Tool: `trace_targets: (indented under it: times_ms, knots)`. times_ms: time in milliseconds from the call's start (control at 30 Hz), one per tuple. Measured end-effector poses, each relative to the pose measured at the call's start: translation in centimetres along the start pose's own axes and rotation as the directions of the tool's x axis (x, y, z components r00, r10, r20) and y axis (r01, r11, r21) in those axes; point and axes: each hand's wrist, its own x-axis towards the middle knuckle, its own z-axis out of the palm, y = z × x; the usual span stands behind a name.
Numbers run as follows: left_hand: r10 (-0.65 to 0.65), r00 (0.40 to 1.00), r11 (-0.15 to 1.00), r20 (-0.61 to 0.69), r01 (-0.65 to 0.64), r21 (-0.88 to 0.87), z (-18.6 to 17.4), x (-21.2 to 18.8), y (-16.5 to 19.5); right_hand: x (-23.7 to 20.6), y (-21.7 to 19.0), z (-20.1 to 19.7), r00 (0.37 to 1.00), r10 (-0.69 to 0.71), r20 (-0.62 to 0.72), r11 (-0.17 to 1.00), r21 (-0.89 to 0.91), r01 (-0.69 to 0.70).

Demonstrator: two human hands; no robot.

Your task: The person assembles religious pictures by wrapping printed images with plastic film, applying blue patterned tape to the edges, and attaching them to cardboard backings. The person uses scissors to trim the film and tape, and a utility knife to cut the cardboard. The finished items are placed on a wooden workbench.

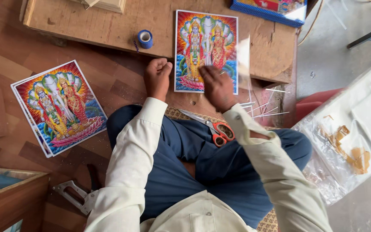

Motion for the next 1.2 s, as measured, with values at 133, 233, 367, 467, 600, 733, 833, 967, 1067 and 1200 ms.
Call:
trace_targets:
  times_ms: [133,233,367,467,600,733,833,967,1067,1200]
  knots:
    - [0.101,0.993,0.973,0.066,-0.113,0.204,0.2,-0.6,-0.7,-1.3,-2.7,2.2,0.994,0.081,0.071,0.997,-0.024,-0.079]
    - [0.002,0.991,0.906,0.131,-0.057,0.42,0.6,-1.2,-0.6,-1.3,-3.1,2.3,0.993,0.078,0.09,0.996,0.033,-0.081]
    - [0.132,0.967,0.809,0.217,-0.232,0.54,0.7,-2.1,-0.1,-1.4,-2.8,1.4,0.986,0.08,0.144,0.986,0.131,-0.099]
    - [0.088,0.952,0.798,0.293,-0.243,0.551,0.0,-3.1,1.0,-2.9,-2.0,-0.4,0.955,0.237,0.18,0.956,0.132,-0.262]
    - [0.076,0.907,0.701,0.414,-0.344,0.624,-0.4,-4.5,2.7,-5.9,1.3,-3.6,0.841,0.534,0.089,0.845,-0.013,-0.535]
    - [-0.01,0.906,0.634,0.423,-0.322,0.703,0.1,-5.2,3.8,-8.4,3.2,-3.4,0.756,0.643,0.122,0.752,0.09,-0.653]
    - [-0.034,0.908,0.617,0.418,-0.31,0.723,0.2,-5.5,3.9,-8.9,3.3,-1.8,0.706,0.701,0.098,0.697,0.114,-0.708]
    - [0.02,0.916,0.59,0.4,-0.334,0.735,0.2,-5.7,3.6,-8.7,3.3,-1.1,0.712,0.699,0.072,0.697,0.159,-0.7]
    - [0.003,0.927,0.601,0.376,-0.302,0.74,0.2,-5.8,3.4,-8.6,3.3,-1.2,0.659,0.743,0.12,0.633,0.195,-0.749]
    - [0.024,0.935,0.655,0.355,-0.282,0.7,0.1,-5.6,3.6,-8.5,3.4,-0.8,0.619,0.777,0.117,0.581,0.246,-0.776]
